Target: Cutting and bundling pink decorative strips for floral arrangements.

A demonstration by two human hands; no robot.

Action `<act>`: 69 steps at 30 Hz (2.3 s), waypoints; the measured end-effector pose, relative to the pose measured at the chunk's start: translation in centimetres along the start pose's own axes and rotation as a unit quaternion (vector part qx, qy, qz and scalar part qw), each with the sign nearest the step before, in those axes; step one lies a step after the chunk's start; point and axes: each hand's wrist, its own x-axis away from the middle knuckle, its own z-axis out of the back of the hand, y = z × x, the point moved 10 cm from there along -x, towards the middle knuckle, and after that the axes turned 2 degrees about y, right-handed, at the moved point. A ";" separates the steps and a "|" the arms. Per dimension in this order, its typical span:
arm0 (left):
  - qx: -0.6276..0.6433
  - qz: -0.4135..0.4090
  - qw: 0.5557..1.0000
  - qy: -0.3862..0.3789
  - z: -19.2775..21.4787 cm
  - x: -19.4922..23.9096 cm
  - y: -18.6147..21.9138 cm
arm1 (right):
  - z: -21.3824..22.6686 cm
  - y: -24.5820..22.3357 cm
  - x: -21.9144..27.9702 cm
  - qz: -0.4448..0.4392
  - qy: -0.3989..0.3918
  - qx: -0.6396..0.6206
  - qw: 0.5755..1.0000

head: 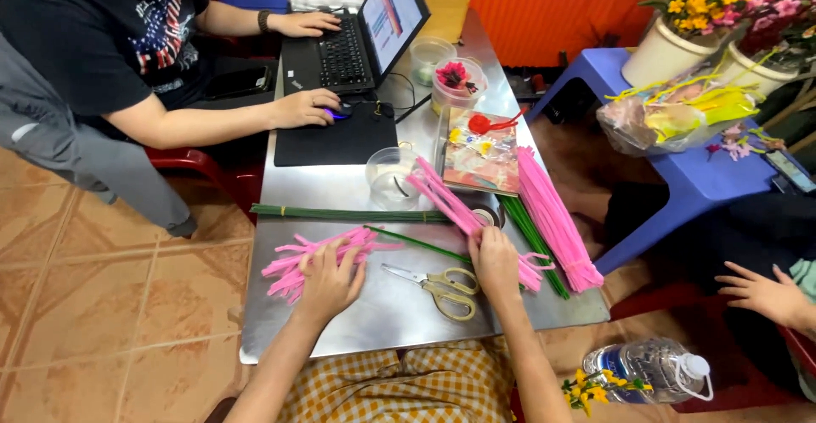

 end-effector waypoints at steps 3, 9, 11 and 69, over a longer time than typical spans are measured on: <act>0.011 0.007 1.000 0.002 0.3 0.0 -0.2 | 1.3 0.5 -0.4 -0.028 0.014 -0.116 0.993; 0.022 0.009 1.000 0.004 -0.1 0.2 -0.1 | 0.9 -0.5 -0.2 -0.001 0.005 -0.053 0.999; 0.019 0.009 1.000 0.006 -0.3 0.5 -0.2 | -0.2 -0.4 0.0 -0.005 0.005 -0.057 0.998; 0.727 0.473 0.490 -0.090 4.7 0.1 -2.0 | 11.3 -15.4 9.6 0.165 -0.159 -0.477 0.849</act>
